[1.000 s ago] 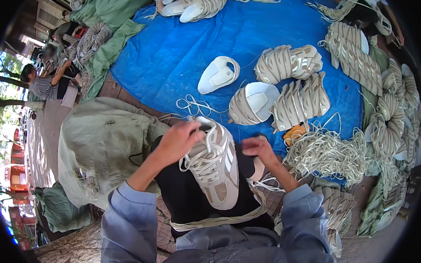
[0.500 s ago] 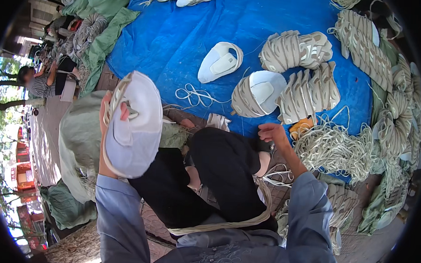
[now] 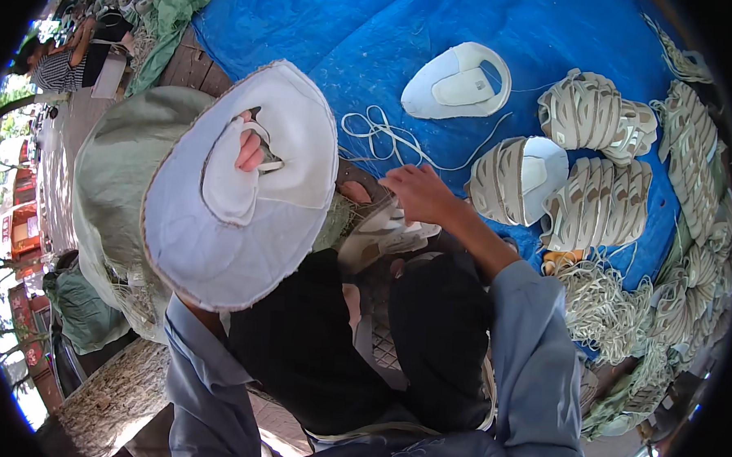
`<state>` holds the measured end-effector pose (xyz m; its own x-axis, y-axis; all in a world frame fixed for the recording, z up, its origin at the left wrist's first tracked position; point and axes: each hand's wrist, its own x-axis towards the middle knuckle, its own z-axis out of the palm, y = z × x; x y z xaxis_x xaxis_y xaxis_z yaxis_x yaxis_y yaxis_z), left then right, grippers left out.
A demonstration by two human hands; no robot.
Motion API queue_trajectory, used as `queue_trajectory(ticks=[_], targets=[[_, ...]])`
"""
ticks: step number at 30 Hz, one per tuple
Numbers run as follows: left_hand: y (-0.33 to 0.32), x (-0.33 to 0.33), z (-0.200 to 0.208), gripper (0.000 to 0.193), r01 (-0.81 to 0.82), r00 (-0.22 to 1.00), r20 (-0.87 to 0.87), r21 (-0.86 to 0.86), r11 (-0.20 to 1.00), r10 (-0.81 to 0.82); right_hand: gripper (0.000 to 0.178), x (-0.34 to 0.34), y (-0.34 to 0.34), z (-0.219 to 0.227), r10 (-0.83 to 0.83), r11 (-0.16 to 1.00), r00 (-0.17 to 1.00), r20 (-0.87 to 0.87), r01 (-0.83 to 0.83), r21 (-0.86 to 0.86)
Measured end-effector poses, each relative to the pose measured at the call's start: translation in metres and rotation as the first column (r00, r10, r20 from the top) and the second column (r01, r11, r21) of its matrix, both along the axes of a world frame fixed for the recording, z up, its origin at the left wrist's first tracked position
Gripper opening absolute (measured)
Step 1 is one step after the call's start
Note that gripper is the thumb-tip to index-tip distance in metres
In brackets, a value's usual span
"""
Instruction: The person is lacing a white sneaker by hand. They thread a long white lace through the eyelets of the shoe, pulling it tight and adjusting the tension repeatedly. The task is performed while sitting, with the shoe resting on the person's lap.
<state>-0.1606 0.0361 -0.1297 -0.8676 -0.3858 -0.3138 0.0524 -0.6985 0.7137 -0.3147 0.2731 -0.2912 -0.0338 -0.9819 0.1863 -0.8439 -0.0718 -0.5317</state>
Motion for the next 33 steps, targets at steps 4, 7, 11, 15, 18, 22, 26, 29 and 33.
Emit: queue_trajectory(ticks=[4,7,11,15,18,22,26,29,33], targets=[[-0.010,0.005,0.001,0.035,0.119,0.978,-0.185,0.132,0.984,-0.093,0.034,0.008,-0.022,-0.012,0.201,0.765,0.965,0.168,-0.262,0.588],[-0.013,0.009,0.014,0.034,-0.017,0.988,-0.150,0.113,0.993,0.034,0.019,-0.006,-0.017,0.014,0.034,0.875,0.947,0.319,-0.182,0.448],[-0.027,0.014,0.049,0.026,-0.277,0.922,0.146,-0.402,0.873,0.360,0.025,-0.063,-0.020,0.106,-0.299,0.901,0.785,0.543,0.045,0.431],[-0.037,0.016,0.102,0.018,-0.134,0.930,0.089,-0.820,0.556,0.356,0.025,-0.101,-0.001,0.243,-0.191,0.891,0.962,0.196,0.085,0.447],[-0.021,0.008,0.141,0.014,0.143,0.972,0.140,-0.990,-0.003,0.187,0.025,-0.091,0.027,0.340,-0.088,0.831,0.987,0.137,-0.003,0.556],[0.055,-0.007,0.159,0.026,0.240,0.942,0.333,-0.757,-0.608,-0.042,0.028,-0.049,0.057,0.403,0.086,0.703,0.962,0.261,-0.244,0.668],[0.179,0.024,0.131,0.048,0.500,0.791,0.111,-0.685,0.530,-0.602,0.031,0.008,0.055,0.370,0.317,0.635,0.854,0.412,-0.513,0.577],[0.247,0.060,0.093,0.046,0.426,0.903,0.096,-0.315,0.848,-0.418,0.026,0.044,0.043,0.326,0.404,0.696,0.892,0.203,-0.444,0.564],[0.265,0.079,0.050,0.031,0.089,0.995,-0.064,0.089,0.992,-0.083,0.032,0.042,0.036,0.291,0.314,0.909,0.949,-0.014,-0.296,0.292]])
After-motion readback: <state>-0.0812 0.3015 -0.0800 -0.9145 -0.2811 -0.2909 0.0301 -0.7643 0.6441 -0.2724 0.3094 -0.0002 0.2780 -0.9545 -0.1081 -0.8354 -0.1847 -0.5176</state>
